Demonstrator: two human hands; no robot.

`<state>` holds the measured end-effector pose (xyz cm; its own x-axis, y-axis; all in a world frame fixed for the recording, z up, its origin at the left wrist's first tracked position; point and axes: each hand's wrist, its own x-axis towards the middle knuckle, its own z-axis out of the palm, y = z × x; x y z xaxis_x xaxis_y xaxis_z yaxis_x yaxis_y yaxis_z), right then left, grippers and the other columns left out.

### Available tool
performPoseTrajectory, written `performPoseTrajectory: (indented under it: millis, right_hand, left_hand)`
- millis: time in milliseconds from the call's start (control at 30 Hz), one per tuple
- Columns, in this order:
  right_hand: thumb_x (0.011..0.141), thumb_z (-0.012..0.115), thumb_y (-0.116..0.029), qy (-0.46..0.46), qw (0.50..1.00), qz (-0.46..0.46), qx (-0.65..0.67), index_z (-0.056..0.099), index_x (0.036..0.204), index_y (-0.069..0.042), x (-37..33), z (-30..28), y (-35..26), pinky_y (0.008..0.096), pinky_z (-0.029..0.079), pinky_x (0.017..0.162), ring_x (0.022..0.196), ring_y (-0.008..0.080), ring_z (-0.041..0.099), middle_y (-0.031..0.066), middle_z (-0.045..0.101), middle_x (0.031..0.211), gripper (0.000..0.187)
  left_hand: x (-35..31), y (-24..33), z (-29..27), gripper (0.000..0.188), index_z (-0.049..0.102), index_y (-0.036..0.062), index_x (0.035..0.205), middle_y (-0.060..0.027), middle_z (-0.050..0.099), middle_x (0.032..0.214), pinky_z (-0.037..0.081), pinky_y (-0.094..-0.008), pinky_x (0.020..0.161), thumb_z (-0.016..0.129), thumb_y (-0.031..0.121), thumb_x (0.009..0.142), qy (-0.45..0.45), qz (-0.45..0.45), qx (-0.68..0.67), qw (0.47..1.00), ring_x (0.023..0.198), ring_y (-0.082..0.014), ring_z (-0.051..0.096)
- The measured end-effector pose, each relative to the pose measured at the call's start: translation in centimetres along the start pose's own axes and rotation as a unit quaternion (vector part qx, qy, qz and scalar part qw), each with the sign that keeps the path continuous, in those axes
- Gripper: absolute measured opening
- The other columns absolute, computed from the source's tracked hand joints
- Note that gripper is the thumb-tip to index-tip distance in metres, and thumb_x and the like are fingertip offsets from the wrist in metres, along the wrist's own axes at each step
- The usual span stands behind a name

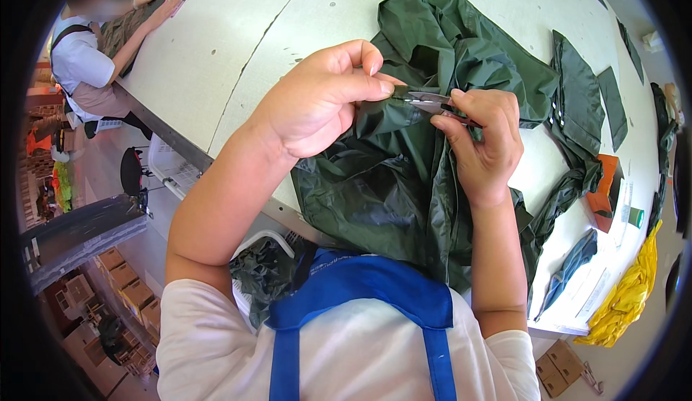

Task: The person trims excess threads and loose edges from a large green fabric item using small scissors. They repeatedly unfold, smooth, and reposition the fabric on a white table while cutting small sections. The person also places trimmed pieces into a white basket below the table.

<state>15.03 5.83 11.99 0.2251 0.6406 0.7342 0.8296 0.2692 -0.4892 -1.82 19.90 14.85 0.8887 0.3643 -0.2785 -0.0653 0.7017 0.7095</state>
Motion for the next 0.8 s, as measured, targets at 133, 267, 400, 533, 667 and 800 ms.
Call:
performPoseTrajectory:
  millis: [133,267,400,533,667,800]
  right_hand:
    - [0.059,0.082,-0.008,0.009,0.998,-0.047,-0.032,0.065,0.091,-0.006,0.2,-0.1,0.2,0.0314,0.044,0.064,0.073,0.0219,0.055,0.005,0.062,0.08,0.035]
    - [0.06,0.082,-0.008,0.027,0.997,-0.068,-0.037,0.066,0.091,-0.007,0.2,0.1,0.5,0.0309,0.044,0.064,0.073,0.0218,0.054,0.0041,0.062,0.08,0.035]
    - [0.06,0.081,-0.008,0.034,0.995,-0.08,-0.051,0.066,0.09,-0.007,0.2,0.2,0.4,0.0314,0.044,0.063,0.073,0.0218,0.054,0.0036,0.061,0.079,0.033]
    - [0.064,0.081,-0.007,0.035,0.999,-0.008,0.011,0.064,0.09,-0.007,-0.1,0.3,0.4,0.0276,0.045,0.063,0.072,0.0185,0.054,0.0048,0.06,0.08,0.031]
    - [0.072,0.077,-0.002,0.091,0.959,0.207,0.17,0.061,0.097,-0.005,-1.3,0.2,0.5,0.0229,0.045,0.066,0.075,0.0109,0.054,0.0028,0.059,0.085,0.031]
    - [0.086,0.066,-0.006,0.198,0.898,0.32,0.227,0.055,0.106,-0.002,-1.8,-1.5,4.2,0.02,0.042,0.069,0.073,0.0066,0.048,0.0,0.054,0.084,0.024]
  left_hand:
    - [0.1,-0.1,-0.1,0.018,0.043,0.0094,0.086,-0.0134,0.064,0.098,0.047,-0.0269,0.081,0.058,-0.001,0.085,-0.006,-0.006,-0.018,1.0,0.089,-0.0169,0.06]
    - [0.3,-0.1,-0.1,0.017,0.043,0.0096,0.086,-0.0104,0.062,0.094,0.047,-0.0265,0.08,0.057,-0.001,0.086,-0.005,0.001,-0.018,1.0,0.088,-0.0161,0.06]
    - [0.2,-0.1,0.1,0.017,0.043,0.0096,0.087,-0.0078,0.061,0.091,0.047,-0.0261,0.078,0.057,-0.001,0.087,0.004,0.012,-0.008,1.0,0.087,-0.0152,0.059]
    - [0.2,-0.1,0.3,0.017,0.043,0.0093,0.087,-0.0076,0.061,0.09,0.047,-0.0253,0.077,0.057,-0.001,0.087,-0.003,0.012,-0.015,1.0,0.086,-0.015,0.059]
    - [0.8,0.3,0.4,0.016,0.047,0.0081,0.086,-0.006,0.061,0.087,0.047,-0.0245,0.077,0.058,-0.002,0.085,0.013,0.03,0.016,0.999,0.084,-0.0139,0.059]
    - [4.7,5.2,-5.8,0.015,0.054,0.0062,0.089,-0.0036,0.061,0.082,0.046,-0.0236,0.076,0.065,0.0,0.081,0.14,0.245,0.178,0.943,0.079,-0.0127,0.058]
